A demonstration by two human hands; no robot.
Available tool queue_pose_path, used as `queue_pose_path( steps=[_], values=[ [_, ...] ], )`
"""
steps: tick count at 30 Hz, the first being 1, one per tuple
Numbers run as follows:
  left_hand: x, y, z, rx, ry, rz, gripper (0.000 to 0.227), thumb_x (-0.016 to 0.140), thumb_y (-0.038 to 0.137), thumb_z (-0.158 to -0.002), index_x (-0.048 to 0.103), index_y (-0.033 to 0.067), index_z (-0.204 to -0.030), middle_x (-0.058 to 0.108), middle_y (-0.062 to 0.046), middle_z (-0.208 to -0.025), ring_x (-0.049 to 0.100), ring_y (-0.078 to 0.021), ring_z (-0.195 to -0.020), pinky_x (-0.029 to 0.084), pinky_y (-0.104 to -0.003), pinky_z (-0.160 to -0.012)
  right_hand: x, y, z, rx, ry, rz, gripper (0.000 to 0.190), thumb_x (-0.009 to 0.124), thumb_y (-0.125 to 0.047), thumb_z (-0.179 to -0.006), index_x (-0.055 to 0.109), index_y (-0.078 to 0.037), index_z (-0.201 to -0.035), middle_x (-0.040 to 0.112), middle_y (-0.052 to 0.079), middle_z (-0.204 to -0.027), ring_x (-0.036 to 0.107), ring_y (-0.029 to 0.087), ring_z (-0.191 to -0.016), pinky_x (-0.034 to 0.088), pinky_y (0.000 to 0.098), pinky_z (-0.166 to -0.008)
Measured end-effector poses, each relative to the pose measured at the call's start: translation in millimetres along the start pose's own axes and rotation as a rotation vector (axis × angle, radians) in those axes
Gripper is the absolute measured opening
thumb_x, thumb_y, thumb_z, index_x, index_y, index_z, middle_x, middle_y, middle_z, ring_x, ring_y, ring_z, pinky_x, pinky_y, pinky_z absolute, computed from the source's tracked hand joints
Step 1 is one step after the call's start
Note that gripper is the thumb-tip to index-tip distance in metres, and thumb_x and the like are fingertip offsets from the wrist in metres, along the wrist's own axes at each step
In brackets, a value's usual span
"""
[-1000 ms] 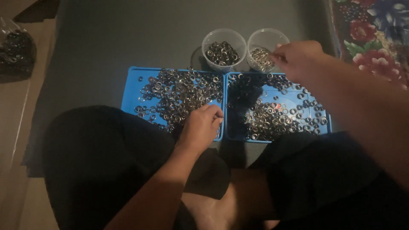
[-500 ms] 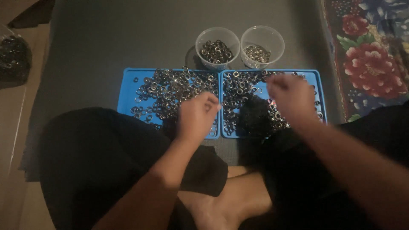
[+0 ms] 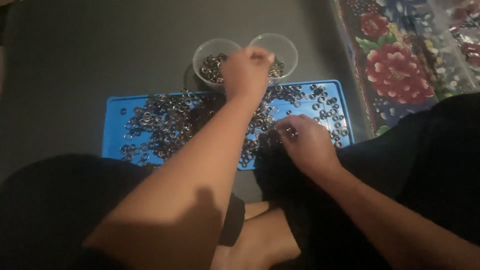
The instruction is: Sorting and transferring small metal rings from blue trays into plastic containers while sitting on the floor.
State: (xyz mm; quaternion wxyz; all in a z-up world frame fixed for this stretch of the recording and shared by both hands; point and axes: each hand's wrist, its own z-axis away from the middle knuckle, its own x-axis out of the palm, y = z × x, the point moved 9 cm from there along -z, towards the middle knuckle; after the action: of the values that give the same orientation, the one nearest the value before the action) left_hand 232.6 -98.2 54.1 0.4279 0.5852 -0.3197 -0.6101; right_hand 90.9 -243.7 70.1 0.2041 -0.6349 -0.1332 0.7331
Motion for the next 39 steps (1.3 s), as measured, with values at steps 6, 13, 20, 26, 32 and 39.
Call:
queue_pose_path(
  steps=[6, 13, 20, 26, 32, 39],
  values=[
    [-10.3, 4.7, -6.9, 0.003, 0.060, -0.034, 0.021, 0.073, 0.031, -0.092, 0.079, 0.0224, -0.110, 0.083, 0.001, -0.094, 0.081, -0.0143, -0.090, 0.066, -0.034, -0.082, 6.0, 2.0, -4.4, 0.045, -0.079, 0.014, 0.021, 0.069, -0.015, -0.095, 0.077, -0.017, -0.114, 0.076, 0.010, -0.109, 0.074, 0.031, -0.104, 0.061, 0.0419, -0.086],
    [-58.7, -24.8, 73.1, 0.168, 0.078, -0.165, 0.022, 0.072, 0.032, -0.095, 0.081, 0.0166, -0.108, 0.080, -0.009, -0.090, 0.076, -0.0352, -0.095, 0.057, -0.049, -0.093, 13.3, 3.1, 0.0, -0.021, -0.070, -0.027, 0.019, 0.068, -0.022, -0.097, 0.073, -0.016, -0.114, 0.074, 0.010, -0.105, 0.073, 0.036, -0.103, 0.061, 0.0479, -0.085],
    [-73.0, -98.7, 134.2, 0.231, -0.048, -0.279, 0.017, 0.084, 0.023, -0.085, 0.079, 0.0159, -0.100, 0.079, -0.006, -0.085, 0.077, -0.0302, -0.086, 0.061, -0.040, -0.078, 23.0, -40.6, 9.5, -0.446, -0.035, 0.165, 0.028, 0.070, -0.010, -0.091, 0.071, -0.016, -0.119, 0.071, 0.012, -0.117, 0.070, 0.041, -0.110, 0.061, 0.0460, -0.087],
    [-62.4, -89.3, 144.4, 0.341, -0.124, -0.453, 0.015, 0.074, 0.015, -0.091, 0.074, 0.0142, -0.106, 0.070, -0.005, -0.097, 0.074, -0.0301, -0.093, 0.062, -0.043, -0.079, 43.7, -53.9, 17.7, -0.592, -0.181, 0.462, 0.034, 0.071, -0.011, -0.090, 0.073, -0.013, -0.123, 0.072, 0.011, -0.121, 0.069, 0.037, -0.111, 0.059, 0.0430, -0.095],
    [-49.0, -121.3, 133.3, 0.325, -0.094, -0.528, 0.012, 0.076, 0.016, -0.090, 0.073, 0.0145, -0.102, 0.066, -0.008, -0.094, 0.072, -0.0346, -0.093, 0.061, -0.045, -0.080, 40.4, -35.6, 12.3, -0.575, -0.134, 0.397, 0.028, 0.064, -0.005, -0.093, 0.077, -0.016, -0.114, 0.075, 0.008, -0.109, 0.072, 0.035, -0.107, 0.062, 0.0393, -0.084],
    [-50.4, -129.5, 132.8, 0.243, -0.142, -0.477, 0.004, 0.071, 0.019, -0.093, 0.069, 0.0161, -0.093, 0.063, -0.007, -0.088, 0.072, -0.0338, -0.090, 0.061, -0.044, -0.081, 43.1, -29.2, 1.2, -0.461, -0.144, 0.493, 0.012, 0.066, -0.014, -0.097, 0.075, -0.019, -0.102, 0.075, 0.001, -0.099, 0.074, 0.023, -0.101, 0.059, 0.0326, -0.090]
  ],
)
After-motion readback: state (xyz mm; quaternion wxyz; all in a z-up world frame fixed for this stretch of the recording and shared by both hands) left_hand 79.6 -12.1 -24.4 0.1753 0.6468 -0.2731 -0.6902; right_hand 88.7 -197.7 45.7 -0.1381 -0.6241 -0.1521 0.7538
